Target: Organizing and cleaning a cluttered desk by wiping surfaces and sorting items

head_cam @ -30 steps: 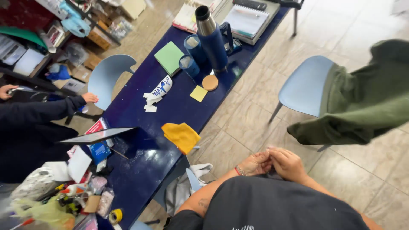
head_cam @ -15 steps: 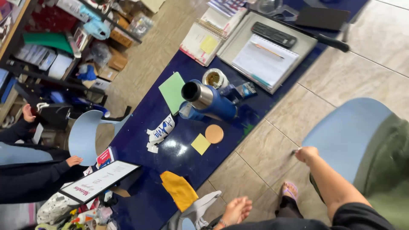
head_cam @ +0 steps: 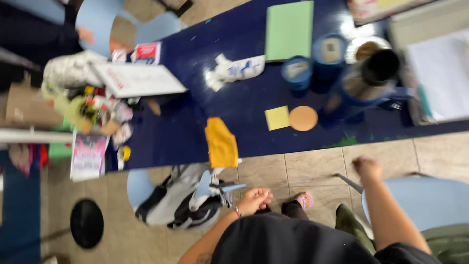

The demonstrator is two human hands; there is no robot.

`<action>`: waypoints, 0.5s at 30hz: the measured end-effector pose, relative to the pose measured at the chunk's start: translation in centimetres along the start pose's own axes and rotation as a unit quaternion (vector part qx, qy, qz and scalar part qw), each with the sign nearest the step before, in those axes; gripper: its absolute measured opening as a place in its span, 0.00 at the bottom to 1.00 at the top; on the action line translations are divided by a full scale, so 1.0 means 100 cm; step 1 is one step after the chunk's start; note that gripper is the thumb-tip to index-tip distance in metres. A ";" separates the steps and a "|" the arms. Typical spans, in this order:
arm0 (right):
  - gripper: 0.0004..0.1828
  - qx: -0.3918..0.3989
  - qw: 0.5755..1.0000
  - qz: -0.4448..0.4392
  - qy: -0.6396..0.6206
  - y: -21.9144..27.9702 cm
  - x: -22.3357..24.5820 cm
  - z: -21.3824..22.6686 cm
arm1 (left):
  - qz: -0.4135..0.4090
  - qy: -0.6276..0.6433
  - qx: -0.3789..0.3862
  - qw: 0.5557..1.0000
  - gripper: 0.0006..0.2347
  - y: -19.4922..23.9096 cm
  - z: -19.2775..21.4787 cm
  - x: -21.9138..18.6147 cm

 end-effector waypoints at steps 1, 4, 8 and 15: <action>0.25 0.028 0.948 -0.051 -0.312 0.035 0.036 -0.001 | -0.027 0.020 0.015 0.999 0.11 0.000 0.006 -0.004; 0.12 0.082 0.779 -0.023 -0.622 0.141 0.152 0.061 | -0.088 0.065 0.012 0.994 0.14 -0.006 0.033 -0.029; 0.11 0.135 0.798 0.173 -0.561 0.217 0.263 0.171 | -0.161 0.089 -0.010 0.983 0.15 -0.008 0.077 -0.067; 0.13 -0.148 0.878 0.265 -0.371 0.217 0.290 0.368 | -0.264 -0.053 -0.185 0.945 0.16 -0.016 0.187 -0.159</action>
Point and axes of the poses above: each hand's wrist, its own y-axis away from the middle knuckle, its own z-axis out of the back of the hand, x = y × z, the point moved 10 cm from there along -y, towards the middle knuckle, and after that the axes turned 8 degrees about y, right-handed, at the moved point
